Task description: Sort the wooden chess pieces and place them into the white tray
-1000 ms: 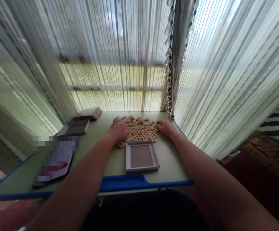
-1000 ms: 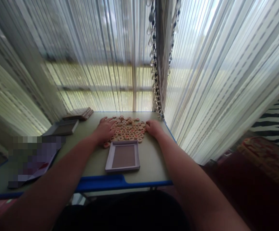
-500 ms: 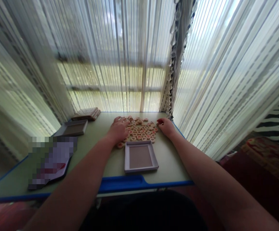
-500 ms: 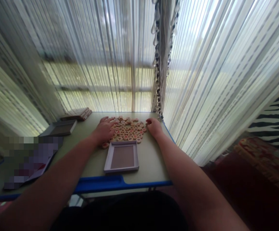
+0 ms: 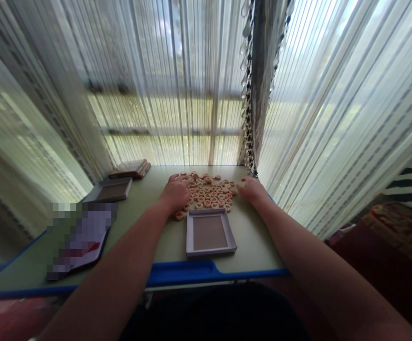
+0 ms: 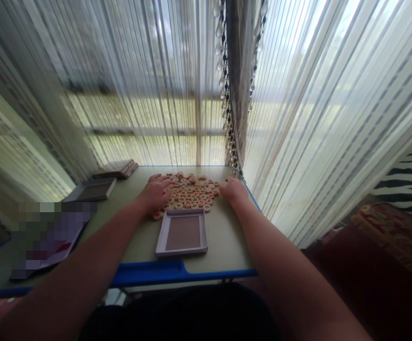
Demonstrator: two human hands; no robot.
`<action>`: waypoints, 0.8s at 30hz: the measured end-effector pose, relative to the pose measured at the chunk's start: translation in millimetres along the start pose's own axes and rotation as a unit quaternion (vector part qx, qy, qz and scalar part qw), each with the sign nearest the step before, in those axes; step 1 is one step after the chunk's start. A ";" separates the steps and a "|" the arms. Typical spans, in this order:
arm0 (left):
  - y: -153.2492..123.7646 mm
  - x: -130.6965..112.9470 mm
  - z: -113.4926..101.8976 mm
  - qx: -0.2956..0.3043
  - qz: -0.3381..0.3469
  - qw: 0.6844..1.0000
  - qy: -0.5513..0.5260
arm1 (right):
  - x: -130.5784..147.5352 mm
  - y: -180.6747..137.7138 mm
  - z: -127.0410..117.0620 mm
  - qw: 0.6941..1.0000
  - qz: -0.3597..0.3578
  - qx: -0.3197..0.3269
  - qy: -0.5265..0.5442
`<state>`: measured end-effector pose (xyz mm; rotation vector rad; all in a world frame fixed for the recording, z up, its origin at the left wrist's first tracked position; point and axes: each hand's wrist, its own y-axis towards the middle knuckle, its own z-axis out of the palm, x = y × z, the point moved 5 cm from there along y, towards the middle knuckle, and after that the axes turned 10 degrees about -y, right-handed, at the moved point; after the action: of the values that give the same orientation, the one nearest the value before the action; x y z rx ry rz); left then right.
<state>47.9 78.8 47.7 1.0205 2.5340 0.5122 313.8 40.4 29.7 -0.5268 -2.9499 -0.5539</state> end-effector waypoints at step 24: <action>0.9 6.0 1.2 -0.012 0.004 1.000 0.000 | 46.7 -15.6 -4.7 0.975 -0.215 0.021 0.052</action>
<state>44.9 83.9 45.9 1.0232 2.5181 0.5433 264.8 39.8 35.9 0.1502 -2.9689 -0.5310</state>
